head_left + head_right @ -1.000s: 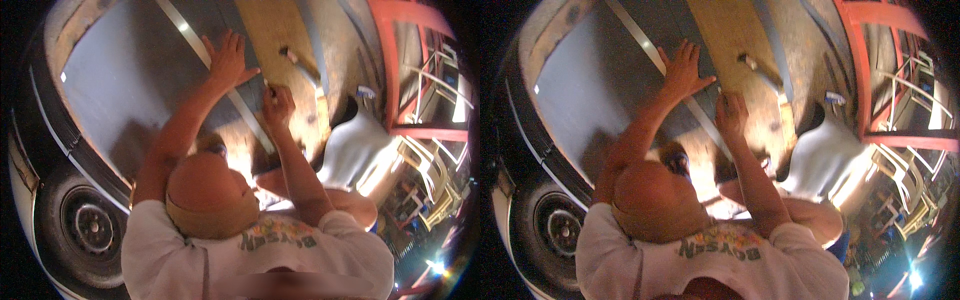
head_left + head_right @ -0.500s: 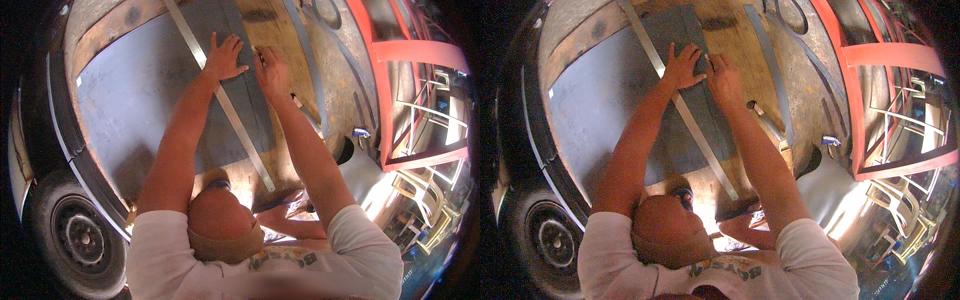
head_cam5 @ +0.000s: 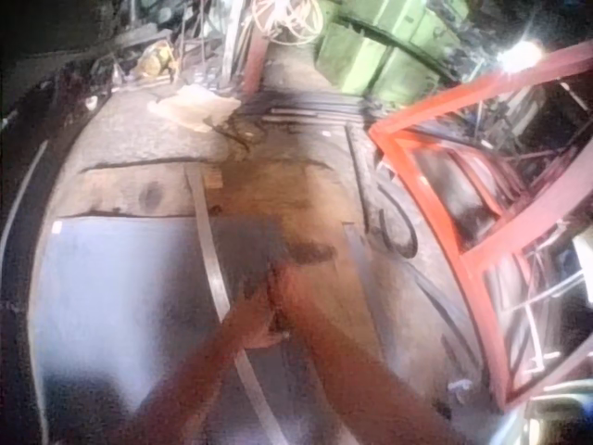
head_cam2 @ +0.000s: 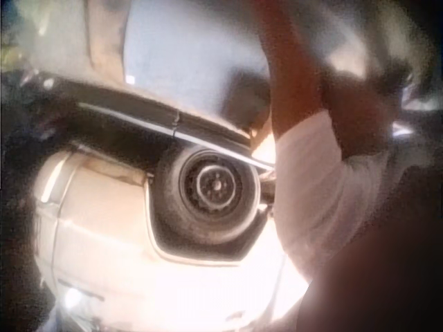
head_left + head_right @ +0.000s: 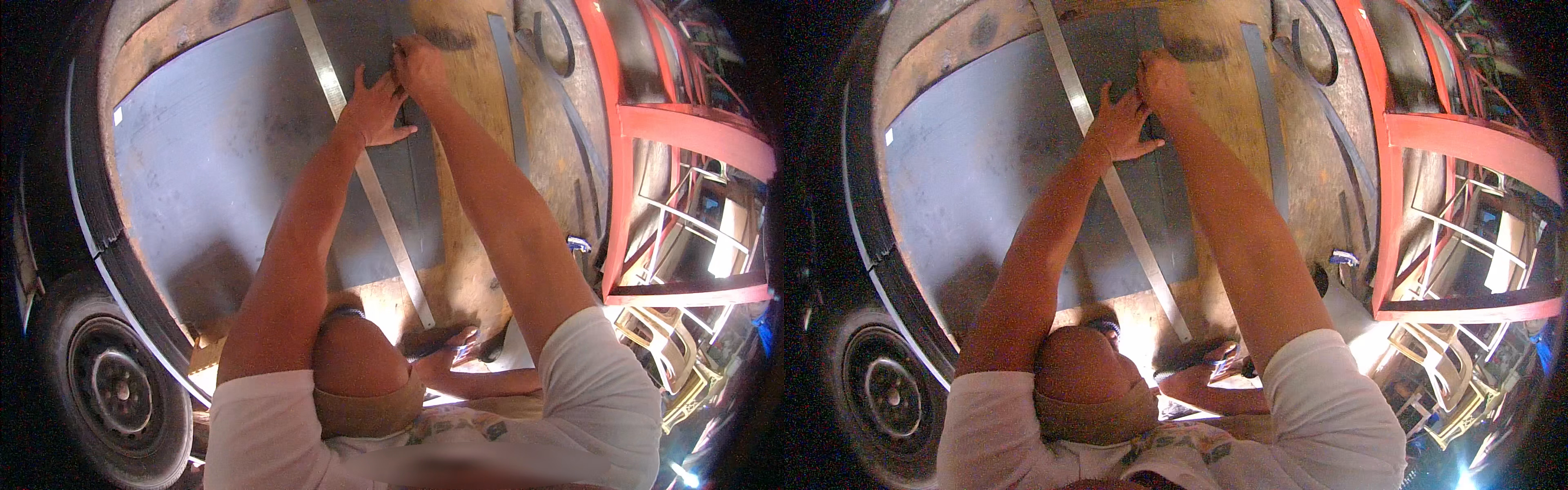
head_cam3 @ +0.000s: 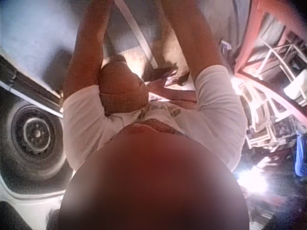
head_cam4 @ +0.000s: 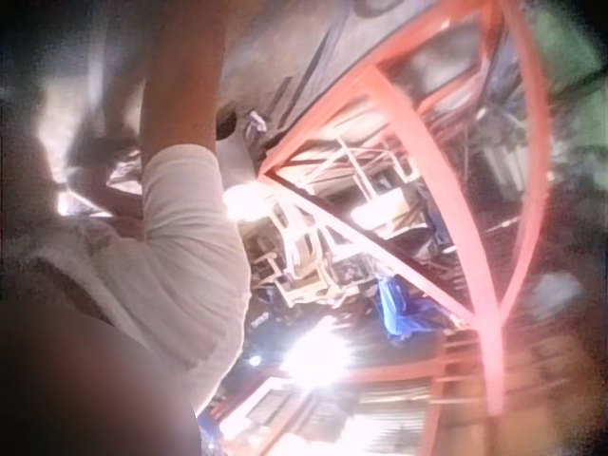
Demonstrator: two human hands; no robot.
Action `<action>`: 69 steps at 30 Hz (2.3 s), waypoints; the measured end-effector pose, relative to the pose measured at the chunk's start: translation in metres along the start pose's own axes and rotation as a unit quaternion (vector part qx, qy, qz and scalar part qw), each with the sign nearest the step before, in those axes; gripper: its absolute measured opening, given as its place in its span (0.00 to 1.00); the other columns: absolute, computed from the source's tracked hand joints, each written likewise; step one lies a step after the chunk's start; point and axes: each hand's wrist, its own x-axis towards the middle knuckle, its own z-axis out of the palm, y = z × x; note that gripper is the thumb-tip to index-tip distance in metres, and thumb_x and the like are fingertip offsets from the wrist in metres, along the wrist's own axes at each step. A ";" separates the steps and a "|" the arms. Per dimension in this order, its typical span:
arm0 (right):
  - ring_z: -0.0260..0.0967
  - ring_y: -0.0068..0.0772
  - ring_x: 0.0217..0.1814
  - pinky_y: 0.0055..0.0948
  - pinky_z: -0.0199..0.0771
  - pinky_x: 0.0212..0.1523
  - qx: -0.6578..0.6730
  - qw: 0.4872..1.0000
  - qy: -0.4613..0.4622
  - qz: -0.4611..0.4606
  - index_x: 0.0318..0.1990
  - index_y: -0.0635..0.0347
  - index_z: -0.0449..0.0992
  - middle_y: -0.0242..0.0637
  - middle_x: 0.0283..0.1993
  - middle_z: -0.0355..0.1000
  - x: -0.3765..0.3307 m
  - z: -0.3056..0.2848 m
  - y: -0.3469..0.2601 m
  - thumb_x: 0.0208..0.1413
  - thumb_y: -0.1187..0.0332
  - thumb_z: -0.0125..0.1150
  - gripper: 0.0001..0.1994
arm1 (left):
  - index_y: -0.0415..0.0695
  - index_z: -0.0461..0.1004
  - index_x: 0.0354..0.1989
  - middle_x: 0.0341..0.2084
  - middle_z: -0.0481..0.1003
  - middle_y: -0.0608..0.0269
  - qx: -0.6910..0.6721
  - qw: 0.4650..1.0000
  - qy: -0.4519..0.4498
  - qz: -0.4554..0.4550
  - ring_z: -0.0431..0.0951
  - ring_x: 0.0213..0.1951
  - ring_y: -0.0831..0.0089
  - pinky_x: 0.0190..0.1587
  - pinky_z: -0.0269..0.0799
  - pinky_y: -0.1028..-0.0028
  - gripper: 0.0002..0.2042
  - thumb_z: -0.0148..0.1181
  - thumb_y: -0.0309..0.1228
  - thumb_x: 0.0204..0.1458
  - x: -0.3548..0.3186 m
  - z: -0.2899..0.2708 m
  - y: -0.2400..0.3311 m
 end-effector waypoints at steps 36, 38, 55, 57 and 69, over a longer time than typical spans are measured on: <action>0.80 0.59 0.40 0.52 0.81 0.43 -0.155 0.979 -0.123 0.056 0.40 0.64 0.83 0.56 0.38 0.79 0.049 0.044 0.018 0.57 0.60 0.63 0.14 | 0.48 0.61 0.73 0.72 0.61 0.53 -0.029 0.999 0.015 0.004 0.58 0.74 0.57 0.67 0.46 0.27 0.45 0.56 0.67 0.53 0.014 0.013 -0.023; 0.81 0.56 0.40 0.51 0.82 0.44 -0.151 0.966 -0.167 0.126 0.38 0.65 0.84 0.54 0.40 0.81 0.071 0.034 0.022 0.58 0.63 0.63 0.13 | 0.48 0.61 0.73 0.72 0.60 0.54 -0.031 0.999 0.036 0.008 0.58 0.74 0.58 0.68 0.46 0.29 0.45 0.57 0.67 0.53 0.016 0.013 -0.021; 0.73 0.62 0.57 0.52 0.75 0.56 -0.016 0.925 -0.126 0.358 0.58 0.66 0.71 0.59 0.55 0.72 -0.225 -0.115 -0.039 0.47 0.51 0.77 0.36 | 0.53 0.60 0.73 0.72 0.60 0.58 -0.083 0.987 0.135 0.038 0.56 0.75 0.60 0.70 0.39 0.32 0.34 0.57 0.53 0.61 0.028 -0.025 0.022; 0.72 0.62 0.58 0.52 0.75 0.56 -0.044 0.934 -0.093 0.343 0.57 0.65 0.71 0.60 0.56 0.72 -0.210 -0.140 -0.043 0.47 0.52 0.76 0.35 | 0.52 0.60 0.74 0.72 0.60 0.57 -0.085 0.984 0.152 0.048 0.55 0.75 0.58 0.69 0.38 0.30 0.35 0.58 0.53 0.61 0.027 -0.025 0.016; 0.73 0.54 0.55 0.52 0.79 0.50 -0.157 0.930 -0.085 0.322 0.58 0.62 0.73 0.51 0.51 0.73 -0.259 -0.275 0.083 0.51 0.44 0.73 0.35 | 0.53 0.48 0.78 0.77 0.49 0.47 -0.045 0.955 0.078 -0.282 0.42 0.79 0.49 0.67 0.27 0.20 0.44 0.57 0.61 0.59 -0.037 -0.010 0.021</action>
